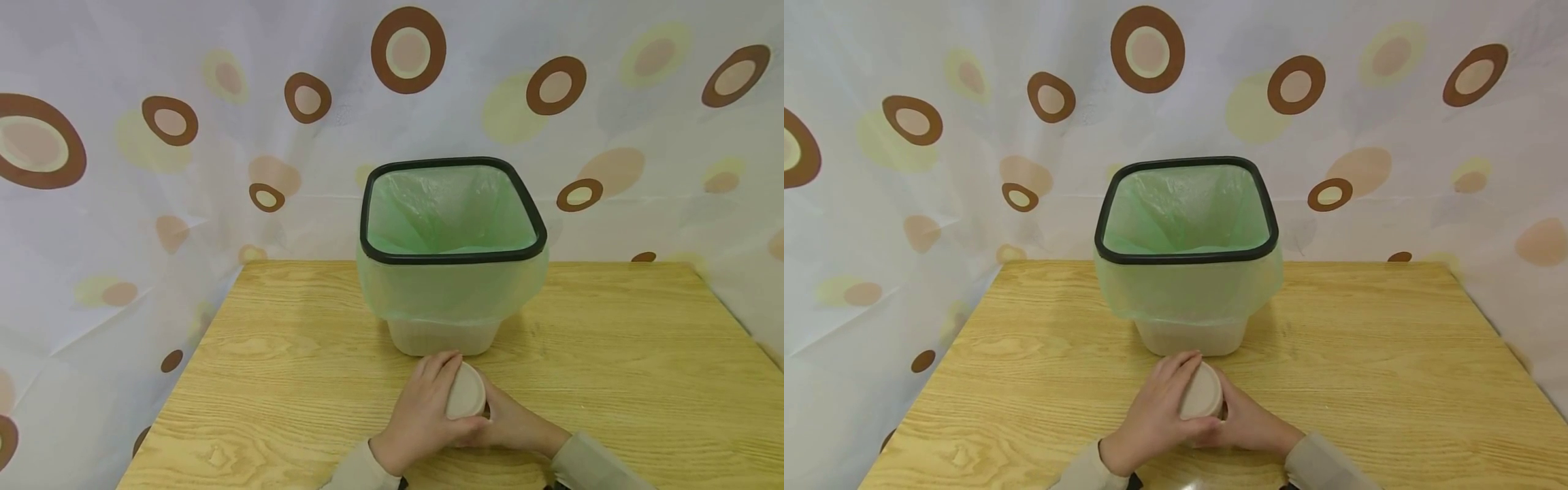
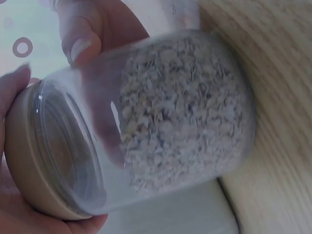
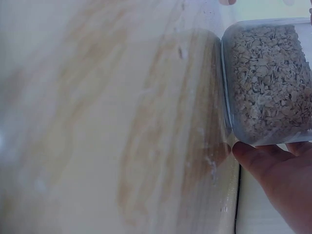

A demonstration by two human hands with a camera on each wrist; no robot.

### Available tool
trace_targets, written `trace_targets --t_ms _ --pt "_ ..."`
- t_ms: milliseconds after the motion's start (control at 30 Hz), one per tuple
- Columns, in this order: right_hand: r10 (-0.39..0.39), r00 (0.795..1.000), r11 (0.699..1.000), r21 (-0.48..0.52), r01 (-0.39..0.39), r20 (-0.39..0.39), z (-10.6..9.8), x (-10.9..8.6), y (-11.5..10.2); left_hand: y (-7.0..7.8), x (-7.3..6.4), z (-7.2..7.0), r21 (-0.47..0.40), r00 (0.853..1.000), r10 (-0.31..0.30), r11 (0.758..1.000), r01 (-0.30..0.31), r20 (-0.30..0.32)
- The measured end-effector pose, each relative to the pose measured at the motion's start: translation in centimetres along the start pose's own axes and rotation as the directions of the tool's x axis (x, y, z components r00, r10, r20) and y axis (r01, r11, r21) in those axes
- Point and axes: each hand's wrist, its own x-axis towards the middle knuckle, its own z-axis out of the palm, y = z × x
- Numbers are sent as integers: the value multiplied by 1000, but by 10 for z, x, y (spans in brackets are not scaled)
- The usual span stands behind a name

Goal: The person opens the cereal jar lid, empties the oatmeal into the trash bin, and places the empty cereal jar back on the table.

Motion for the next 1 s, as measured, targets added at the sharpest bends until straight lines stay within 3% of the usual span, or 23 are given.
trace_targets --t_ms 333,533,1000 --pt "7 1000 1000 -20 -7 -22 0 0 0 1 -1 -3 29 997 -18 999 16 70" --pt "7 1000 1000 4 -7 -12 0 1 0 3 -2 -5 21 997 -31 999 29 76" --pt "-9 999 998 -68 6 -43 -1 0 2 4 -5 -9 -7 994 -64 998 65 85"
